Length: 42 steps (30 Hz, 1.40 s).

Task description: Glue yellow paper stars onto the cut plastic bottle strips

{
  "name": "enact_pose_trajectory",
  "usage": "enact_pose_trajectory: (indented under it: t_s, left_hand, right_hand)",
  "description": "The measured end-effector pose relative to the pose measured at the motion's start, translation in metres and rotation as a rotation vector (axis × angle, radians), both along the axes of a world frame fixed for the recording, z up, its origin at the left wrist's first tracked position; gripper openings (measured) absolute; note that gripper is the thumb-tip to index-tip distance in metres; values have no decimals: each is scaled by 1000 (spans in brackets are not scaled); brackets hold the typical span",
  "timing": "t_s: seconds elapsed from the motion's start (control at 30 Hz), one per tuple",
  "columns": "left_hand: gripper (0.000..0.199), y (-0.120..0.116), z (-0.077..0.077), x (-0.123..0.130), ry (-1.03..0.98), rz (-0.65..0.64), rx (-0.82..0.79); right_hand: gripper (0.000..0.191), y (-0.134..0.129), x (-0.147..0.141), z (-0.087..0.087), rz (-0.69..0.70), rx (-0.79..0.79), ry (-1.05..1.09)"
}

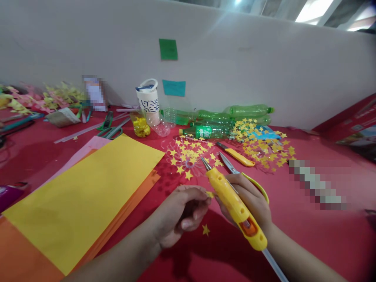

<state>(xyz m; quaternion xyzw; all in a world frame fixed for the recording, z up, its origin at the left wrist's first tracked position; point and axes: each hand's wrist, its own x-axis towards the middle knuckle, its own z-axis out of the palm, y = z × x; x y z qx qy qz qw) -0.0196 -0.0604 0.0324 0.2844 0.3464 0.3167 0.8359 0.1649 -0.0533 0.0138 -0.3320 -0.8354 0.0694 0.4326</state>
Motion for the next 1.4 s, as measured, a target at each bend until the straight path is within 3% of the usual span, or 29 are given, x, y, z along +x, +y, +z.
enact_pose_trajectory:
  t_s: [0.1, 0.23, 0.33, 0.43, 0.53, 0.7, 0.93, 1.4]
  left_hand:
    - [22, 0, 4, -2, 180, 65, 139]
    - [18, 2, 3, -9, 614, 249, 523]
    - [34, 3, -4, -10, 763, 215, 634]
    - [44, 4, -11, -8, 806, 156, 613]
    - [44, 6, -13, -3, 725, 125, 541]
    - [34, 7, -12, 0, 558, 176, 401]
    - [37, 8, -11, 0, 360, 202, 273]
    - [29, 6, -14, 3, 420, 199, 341]
  right_hand:
    - [22, 3, 1, 3, -46, -8, -1]
    - [16, 13, -1, 14, -87, -64, 56]
    - [11, 20, -6, 21, -89, -119, 66]
    - [12, 24, -9, 20, -78, -198, 63]
    - [14, 27, -11, 14, -19, -245, 62]
    - [11, 31, -12, 5, 18, -280, 80]
    - [13, 31, -14, -3, 15, -280, 84]
    - [11, 32, -20, -4, -36, -283, 86]
